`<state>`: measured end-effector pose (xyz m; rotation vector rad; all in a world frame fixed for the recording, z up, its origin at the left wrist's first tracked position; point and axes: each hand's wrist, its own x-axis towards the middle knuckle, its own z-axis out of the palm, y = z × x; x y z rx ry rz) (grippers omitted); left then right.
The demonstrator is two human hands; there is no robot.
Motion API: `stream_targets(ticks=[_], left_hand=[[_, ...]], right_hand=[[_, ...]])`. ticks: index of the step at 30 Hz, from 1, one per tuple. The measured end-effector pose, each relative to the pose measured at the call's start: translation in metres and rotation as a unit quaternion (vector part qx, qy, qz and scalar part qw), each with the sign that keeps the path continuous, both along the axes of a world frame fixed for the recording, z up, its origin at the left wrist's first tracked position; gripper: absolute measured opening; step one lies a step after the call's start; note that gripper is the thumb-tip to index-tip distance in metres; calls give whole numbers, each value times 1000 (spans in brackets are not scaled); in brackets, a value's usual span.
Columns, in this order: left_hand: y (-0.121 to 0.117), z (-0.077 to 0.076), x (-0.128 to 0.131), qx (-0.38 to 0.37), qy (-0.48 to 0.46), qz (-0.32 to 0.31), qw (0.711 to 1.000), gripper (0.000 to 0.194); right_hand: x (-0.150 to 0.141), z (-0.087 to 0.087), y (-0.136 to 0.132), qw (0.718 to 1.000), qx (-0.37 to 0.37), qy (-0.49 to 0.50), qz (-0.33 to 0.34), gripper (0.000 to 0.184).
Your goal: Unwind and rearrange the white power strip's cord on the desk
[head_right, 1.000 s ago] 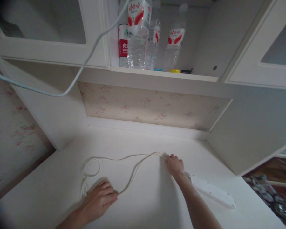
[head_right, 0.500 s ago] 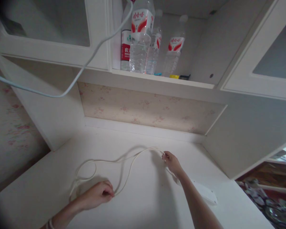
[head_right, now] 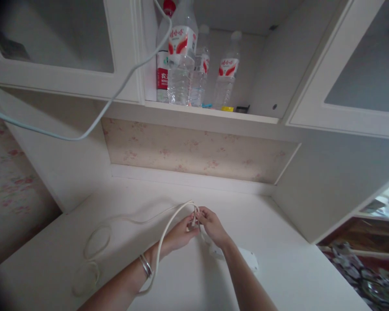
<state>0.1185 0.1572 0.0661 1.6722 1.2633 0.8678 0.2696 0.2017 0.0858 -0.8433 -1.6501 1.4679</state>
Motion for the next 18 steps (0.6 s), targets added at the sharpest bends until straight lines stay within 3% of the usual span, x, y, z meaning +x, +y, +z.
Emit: stream_targets(ticks=[5,11,14,16,18], left_hand=[[7,8,-3,26,73,30,997,24],[-21,33,-44,8,172,79,982,31],[-48,50,-81,-16,206,38,978,32],[-65,58,-109,-65,233,-60,968,36],[-75,63,-135,-96,229,-95,964,40]], right_hand=[[-3,-9,2,999,30,-33,-7,41],[30,-30,31,954,148,-205,-163,43],[56,-35,46,935,155,-250,-197,37],[68,-38,54,923,158,-275,-216,34],[75,-41,59,914,155,-295,-232,35]])
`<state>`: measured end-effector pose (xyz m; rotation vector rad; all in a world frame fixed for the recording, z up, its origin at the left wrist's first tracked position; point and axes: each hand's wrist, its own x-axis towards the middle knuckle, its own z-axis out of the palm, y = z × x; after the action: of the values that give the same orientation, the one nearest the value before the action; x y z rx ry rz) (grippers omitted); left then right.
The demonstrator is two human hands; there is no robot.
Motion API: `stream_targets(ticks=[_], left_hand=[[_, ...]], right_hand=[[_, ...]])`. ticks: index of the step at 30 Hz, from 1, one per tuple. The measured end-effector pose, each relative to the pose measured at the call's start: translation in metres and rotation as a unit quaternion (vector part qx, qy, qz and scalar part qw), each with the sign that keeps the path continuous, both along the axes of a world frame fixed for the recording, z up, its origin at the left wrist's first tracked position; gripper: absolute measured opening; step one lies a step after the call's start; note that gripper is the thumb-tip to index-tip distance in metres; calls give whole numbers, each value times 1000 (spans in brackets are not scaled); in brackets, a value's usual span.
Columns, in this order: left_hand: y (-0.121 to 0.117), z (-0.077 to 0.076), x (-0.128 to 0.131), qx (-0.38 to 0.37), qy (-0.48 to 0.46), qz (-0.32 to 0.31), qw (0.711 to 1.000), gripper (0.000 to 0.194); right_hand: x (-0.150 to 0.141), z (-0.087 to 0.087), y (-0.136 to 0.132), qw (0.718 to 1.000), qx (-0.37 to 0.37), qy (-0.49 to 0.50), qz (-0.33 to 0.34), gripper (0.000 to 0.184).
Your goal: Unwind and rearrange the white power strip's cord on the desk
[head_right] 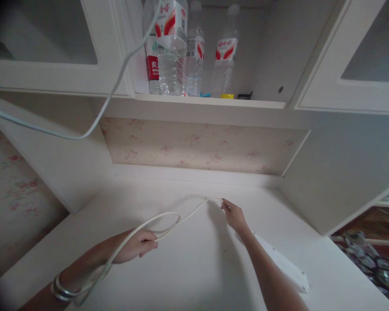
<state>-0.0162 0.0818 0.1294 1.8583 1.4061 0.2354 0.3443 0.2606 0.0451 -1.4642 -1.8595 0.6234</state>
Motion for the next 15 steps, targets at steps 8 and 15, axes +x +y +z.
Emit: stream_targets(ticks=[8,15], left_hand=[[-8,-5,-69,87,188,154,966,34],[-12,-13,-144,53,0,312,949,44]], right_hand=[[8,0,14,995,3,-32,-93,47],[46,-7,21,986,-29,-56,-157,46]])
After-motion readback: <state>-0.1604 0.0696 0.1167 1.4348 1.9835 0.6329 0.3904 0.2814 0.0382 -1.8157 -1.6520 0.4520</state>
